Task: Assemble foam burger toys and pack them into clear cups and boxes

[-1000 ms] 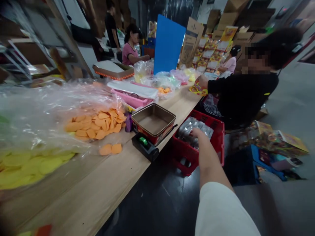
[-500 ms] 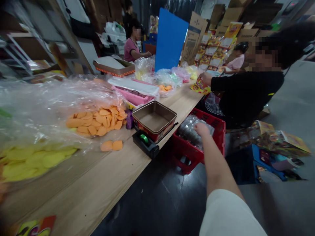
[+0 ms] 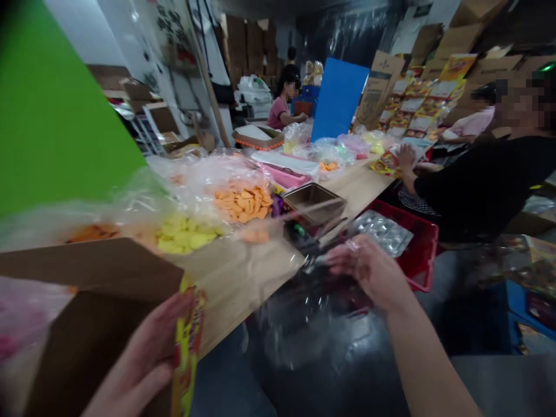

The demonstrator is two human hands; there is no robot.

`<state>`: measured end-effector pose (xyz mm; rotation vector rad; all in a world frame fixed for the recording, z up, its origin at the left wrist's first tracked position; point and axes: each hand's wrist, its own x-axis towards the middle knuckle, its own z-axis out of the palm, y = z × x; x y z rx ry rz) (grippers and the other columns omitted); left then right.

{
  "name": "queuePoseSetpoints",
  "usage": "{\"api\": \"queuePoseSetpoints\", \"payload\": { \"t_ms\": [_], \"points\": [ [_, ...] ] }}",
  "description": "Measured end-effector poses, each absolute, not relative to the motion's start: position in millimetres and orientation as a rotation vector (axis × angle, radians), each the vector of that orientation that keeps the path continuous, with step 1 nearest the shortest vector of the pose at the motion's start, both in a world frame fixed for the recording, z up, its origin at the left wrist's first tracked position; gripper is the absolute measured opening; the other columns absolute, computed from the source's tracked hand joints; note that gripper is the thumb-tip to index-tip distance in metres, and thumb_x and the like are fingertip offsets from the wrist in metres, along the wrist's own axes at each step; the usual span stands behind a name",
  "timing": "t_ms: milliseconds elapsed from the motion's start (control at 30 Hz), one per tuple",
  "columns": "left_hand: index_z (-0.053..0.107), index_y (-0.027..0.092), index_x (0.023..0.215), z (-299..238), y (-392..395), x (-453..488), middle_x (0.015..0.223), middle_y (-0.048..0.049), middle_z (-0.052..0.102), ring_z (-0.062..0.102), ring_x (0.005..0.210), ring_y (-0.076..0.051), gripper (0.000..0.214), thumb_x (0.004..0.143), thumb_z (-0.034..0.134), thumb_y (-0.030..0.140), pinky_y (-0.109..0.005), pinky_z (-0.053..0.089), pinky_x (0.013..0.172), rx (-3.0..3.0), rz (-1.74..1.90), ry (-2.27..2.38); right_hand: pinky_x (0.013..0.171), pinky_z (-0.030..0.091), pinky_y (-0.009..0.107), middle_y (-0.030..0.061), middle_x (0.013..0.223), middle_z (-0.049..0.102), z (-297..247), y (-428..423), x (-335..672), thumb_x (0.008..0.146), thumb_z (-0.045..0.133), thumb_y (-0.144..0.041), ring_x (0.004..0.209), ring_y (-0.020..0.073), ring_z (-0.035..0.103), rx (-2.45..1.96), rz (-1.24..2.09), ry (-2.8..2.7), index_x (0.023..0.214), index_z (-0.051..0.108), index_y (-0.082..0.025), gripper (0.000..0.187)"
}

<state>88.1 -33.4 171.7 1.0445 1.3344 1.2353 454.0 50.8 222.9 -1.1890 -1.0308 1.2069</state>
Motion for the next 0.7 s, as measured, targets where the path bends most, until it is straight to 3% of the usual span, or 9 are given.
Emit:
{"api": "queuePoseSetpoints", "payload": {
  "t_ms": [67,100,200,300,433,500,633,700],
  "points": [
    [0.049,0.032,0.121,183.5,-38.8,105.8,0.125,-0.0093,0.054,0.046,0.118,-0.033,0.088,0.041,0.084,0.037,-0.045,0.04,0.097,0.949,1.209,1.06,0.066,0.051,0.038,0.0062,0.078,0.068,213.8,30.1,411.8,0.082,0.049,-0.042,0.077,0.0238,0.066,-1.087,1.539,-1.112,0.074,0.046,-0.023,0.021],
    [0.048,0.03,0.122,188.9,-43.4,113.2,0.121,-0.0106,0.057,0.05,0.113,-0.032,0.086,0.044,0.083,0.038,-0.045,0.043,0.094,0.851,1.224,0.999,0.067,0.051,0.036,0.0065,0.079,0.068,211.2,22.7,393.9,0.083,0.049,-0.043,0.077,0.0229,0.066,-1.031,1.644,-1.147,0.074,0.046,-0.022,0.023],
    [0.053,0.024,0.109,201.1,-66.5,117.3,0.105,-0.0088,0.064,0.06,0.098,-0.024,0.06,0.056,0.078,0.032,-0.034,0.052,0.079,0.616,1.313,1.053,0.07,0.05,0.034,0.0068,0.082,0.068,212.7,9.7,354.2,0.082,0.052,-0.044,0.076,0.0203,0.066,-0.933,1.757,-1.229,0.077,0.048,-0.021,0.024],
    [0.056,0.02,0.089,207.4,-95.1,91.7,0.095,-0.0031,0.066,0.064,0.078,-0.012,0.036,0.06,0.076,0.027,-0.021,0.053,0.066,0.478,1.473,1.15,0.074,0.049,0.036,0.0088,0.088,0.068,220.7,4.3,332.3,0.082,0.05,-0.047,0.081,0.0212,0.066,-0.94,1.731,-1.29,0.084,0.052,-0.019,0.029],
    [0.055,0.02,0.085,208.9,-116.9,41.9,0.089,-0.0003,0.067,0.057,0.054,-0.003,0.033,0.06,0.076,0.024,-0.015,0.05,0.057,0.417,1.567,1.163,0.079,0.049,0.035,0.0083,0.097,0.066,227.1,0.0,307.5,0.082,0.049,-0.049,0.09,0.0204,0.063,-0.99,1.404,-1.304,0.094,0.054,-0.021,0.031],
    [0.055,0.019,0.085,205.5,-117.7,20.5,0.086,0.0002,0.067,0.056,0.052,-0.002,0.033,0.06,0.076,0.023,-0.014,0.049,0.056,0.409,1.623,1.165,0.078,0.049,0.034,0.0086,0.103,0.064,226.9,-3.6,287.8,0.081,0.051,-0.048,0.092,0.0202,0.062,-0.988,1.347,-1.371,0.102,0.052,-0.022,0.034],
    [0.054,0.019,0.083,200.4,-109.3,-15.3,0.087,0.0023,0.065,0.057,0.057,-0.002,0.029,0.062,0.074,0.023,-0.014,0.049,0.058,0.408,1.845,1.16,0.078,0.05,0.039,0.0124,0.114,0.058,216.8,-7.7,239.4,0.078,0.054,-0.051,0.097,0.0225,0.06,-0.921,1.586,-1.535,0.123,0.038,-0.024,0.055],
    [0.053,0.019,0.087,209.4,-102.6,-34.7,0.09,0.0008,0.065,0.06,0.062,-0.005,0.032,0.063,0.073,0.024,-0.015,0.049,0.057,0.596,1.873,1.232,0.083,0.048,0.041,0.013,0.119,0.054,207.6,-3.5,221.0,0.076,0.056,-0.05,0.104,0.0236,0.056,-0.924,1.448,-1.585,0.126,0.035,-0.024,0.06]
  ]
}}
